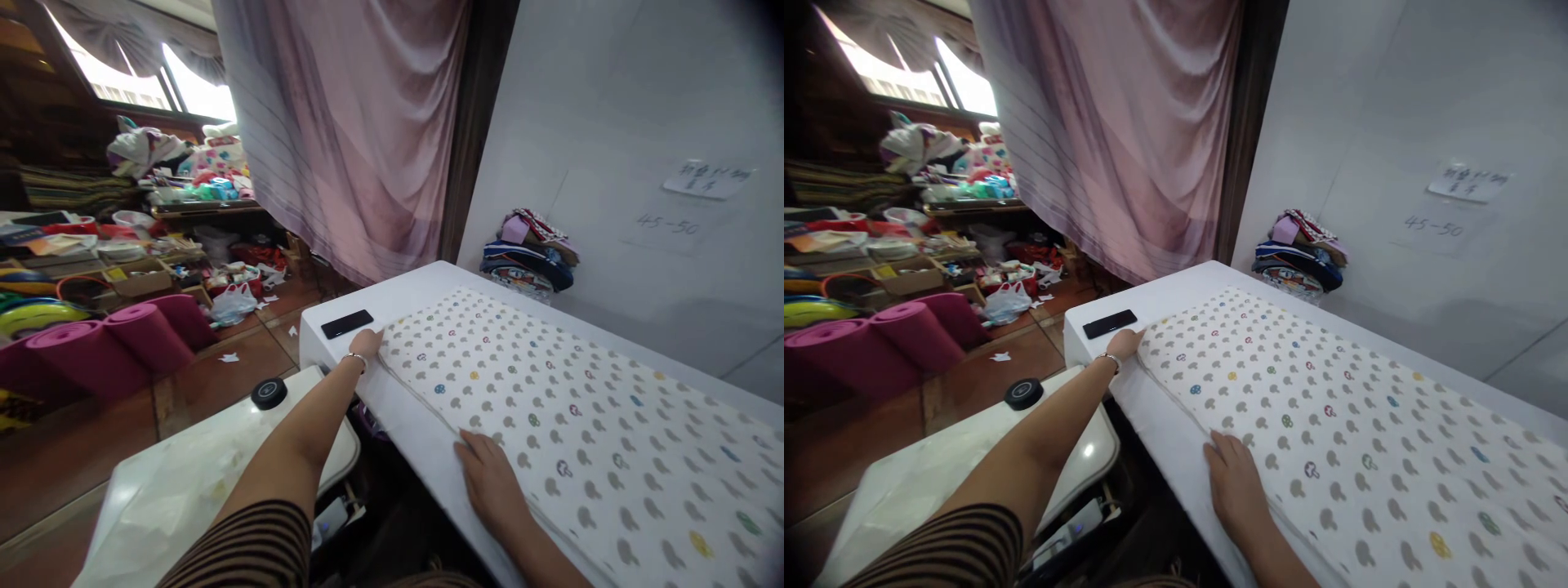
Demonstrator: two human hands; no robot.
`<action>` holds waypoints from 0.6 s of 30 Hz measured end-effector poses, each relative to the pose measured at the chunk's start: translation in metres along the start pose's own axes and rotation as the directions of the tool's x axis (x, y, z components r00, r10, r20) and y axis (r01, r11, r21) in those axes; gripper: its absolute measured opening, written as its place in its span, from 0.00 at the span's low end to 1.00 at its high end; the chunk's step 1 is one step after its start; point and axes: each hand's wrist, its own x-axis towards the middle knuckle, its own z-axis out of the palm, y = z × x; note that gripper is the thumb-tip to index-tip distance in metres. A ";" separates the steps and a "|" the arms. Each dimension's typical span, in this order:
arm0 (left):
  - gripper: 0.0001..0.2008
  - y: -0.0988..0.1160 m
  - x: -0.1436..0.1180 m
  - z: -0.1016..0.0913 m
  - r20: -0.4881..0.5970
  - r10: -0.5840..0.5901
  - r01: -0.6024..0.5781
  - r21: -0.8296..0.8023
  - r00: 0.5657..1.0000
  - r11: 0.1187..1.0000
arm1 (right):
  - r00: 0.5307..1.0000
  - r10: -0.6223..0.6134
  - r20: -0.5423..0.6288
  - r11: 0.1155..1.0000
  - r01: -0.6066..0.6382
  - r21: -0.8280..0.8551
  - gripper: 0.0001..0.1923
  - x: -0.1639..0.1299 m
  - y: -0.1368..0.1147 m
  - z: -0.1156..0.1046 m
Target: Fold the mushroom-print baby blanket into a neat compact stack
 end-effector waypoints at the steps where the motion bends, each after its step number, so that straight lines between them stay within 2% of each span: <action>1: 0.16 0.001 0.001 0.001 0.003 0.006 -0.006 0.004 1.000 1.000 | 1.000 -0.005 0.001 1.000 0.005 -0.001 0.20 0.000 0.000 0.000; 5: 0.11 0.004 0.000 0.007 -0.022 0.013 -0.013 0.006 1.000 1.000 | 1.000 0.013 -0.008 1.000 -0.013 0.000 0.20 0.000 -0.001 0.000; 13: 0.12 0.006 -0.005 0.015 -0.105 -0.020 0.016 -0.038 0.994 0.999 | 1.000 0.016 -0.021 1.000 -0.016 0.025 0.22 0.000 -0.002 -0.002; 18: 0.13 0.004 0.000 0.015 -0.096 -0.063 0.057 -0.056 0.993 0.997 | 0.999 0.009 -0.035 0.999 -0.008 0.043 0.21 0.001 -0.002 -0.003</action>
